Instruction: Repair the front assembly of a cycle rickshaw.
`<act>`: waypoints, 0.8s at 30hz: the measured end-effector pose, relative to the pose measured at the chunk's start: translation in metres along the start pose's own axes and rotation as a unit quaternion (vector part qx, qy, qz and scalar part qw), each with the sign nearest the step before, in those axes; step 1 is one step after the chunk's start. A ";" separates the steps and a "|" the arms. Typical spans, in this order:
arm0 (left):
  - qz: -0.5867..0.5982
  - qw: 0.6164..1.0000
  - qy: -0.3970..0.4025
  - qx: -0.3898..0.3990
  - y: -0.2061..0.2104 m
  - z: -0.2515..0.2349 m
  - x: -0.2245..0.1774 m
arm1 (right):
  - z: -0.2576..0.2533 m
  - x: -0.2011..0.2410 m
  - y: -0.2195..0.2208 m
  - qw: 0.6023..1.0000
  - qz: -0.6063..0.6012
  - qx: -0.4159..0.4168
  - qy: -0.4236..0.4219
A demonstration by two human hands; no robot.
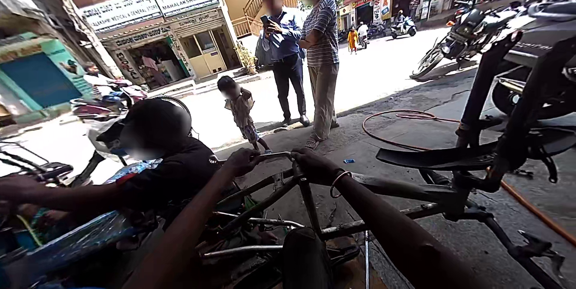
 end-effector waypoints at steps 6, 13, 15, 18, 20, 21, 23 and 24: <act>-0.151 0.980 0.071 0.105 -0.049 -0.030 -0.038 | 0.026 0.012 -0.012 0.981 0.152 -0.101 -0.062; -0.216 0.949 0.149 0.178 -0.055 -0.057 -0.044 | 0.015 0.012 -0.010 0.967 0.215 -0.121 -0.057; -0.192 0.964 0.113 0.144 -0.044 -0.039 -0.032 | 0.012 0.007 -0.007 0.966 0.225 -0.111 -0.055; -0.181 0.967 0.117 0.138 -0.041 -0.039 -0.027 | 0.004 0.004 0.001 0.968 0.225 -0.094 -0.065; -0.177 0.966 0.125 0.142 -0.070 -0.047 -0.044 | 0.005 0.001 0.002 0.968 0.226 -0.089 -0.065; -0.185 0.968 0.128 0.112 -0.103 -0.051 -0.061 | 0.005 0.000 0.001 0.967 0.225 -0.094 -0.071; -0.195 0.970 0.143 0.000 -0.184 -0.051 -0.103 | 0.005 -0.001 0.002 0.976 0.187 -0.082 -0.071; -0.196 0.966 0.151 -0.069 -0.223 -0.048 -0.119 | 0.003 -0.004 0.002 0.989 0.121 -0.071 -0.055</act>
Point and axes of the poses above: each hand's wrist, its own z-axis away from the middle knuckle, its own y-axis out of the palm, x = y × z, the point moved 8 cm from there along -z, towards the middle knuckle, and after that the axes turned 11 degrees about y, right-handed, at the moved point
